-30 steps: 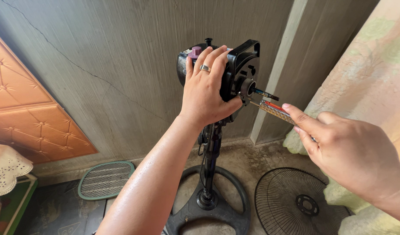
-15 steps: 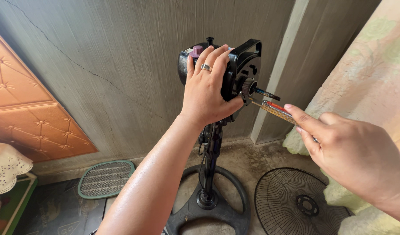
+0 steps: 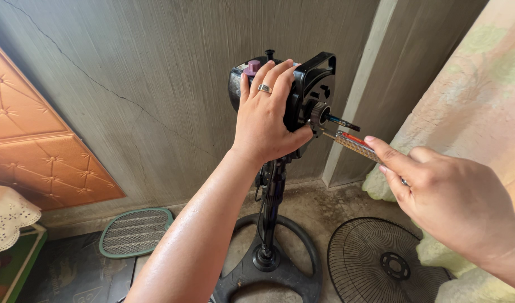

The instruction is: The person uses a multi-tool to tighten or adjust a screw on the rear hub of a standing fan motor. The fan blades and front cage are removed and placed on the floor nearby. The person holds the motor housing with one hand while turning the tool with the other.

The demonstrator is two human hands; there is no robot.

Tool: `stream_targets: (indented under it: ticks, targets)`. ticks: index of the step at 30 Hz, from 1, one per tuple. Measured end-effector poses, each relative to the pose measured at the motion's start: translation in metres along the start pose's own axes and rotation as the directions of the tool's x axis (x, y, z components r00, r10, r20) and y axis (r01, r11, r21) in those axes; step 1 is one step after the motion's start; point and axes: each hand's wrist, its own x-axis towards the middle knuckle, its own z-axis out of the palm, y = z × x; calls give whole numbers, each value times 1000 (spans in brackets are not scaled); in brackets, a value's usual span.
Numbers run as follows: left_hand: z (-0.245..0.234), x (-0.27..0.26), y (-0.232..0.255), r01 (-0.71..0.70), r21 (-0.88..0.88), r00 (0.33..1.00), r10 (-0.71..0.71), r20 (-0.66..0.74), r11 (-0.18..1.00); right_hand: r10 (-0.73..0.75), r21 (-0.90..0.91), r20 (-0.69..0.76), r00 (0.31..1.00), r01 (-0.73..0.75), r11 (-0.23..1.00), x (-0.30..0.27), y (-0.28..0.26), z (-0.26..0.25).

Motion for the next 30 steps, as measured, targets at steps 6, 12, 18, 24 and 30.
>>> stream_targets:
  ticks: [6,12,18,24,30]
  targets:
    - [-1,0,0,-6,-4,1000,6,-6,1000,6,55,-35,999,-4,998,0,-1,-1]
    - [-1,-1,0,-5,-5,1000,5,-14,1000,-31,-82,0,1000,31,996,-1,2,4]
    - [0,-1,0,-38,-6,999,38,-9,999,-248,-294,-200,948,184,938,-1,7,4]
    - [0,-1,4,-27,-24,1000,26,-17,999,-151,-43,-48,987,149,988,13,-1,2]
    - [-2,0,5,-21,-61,1000,20,-10,998,57,695,417,907,-359,623,43,10,11]
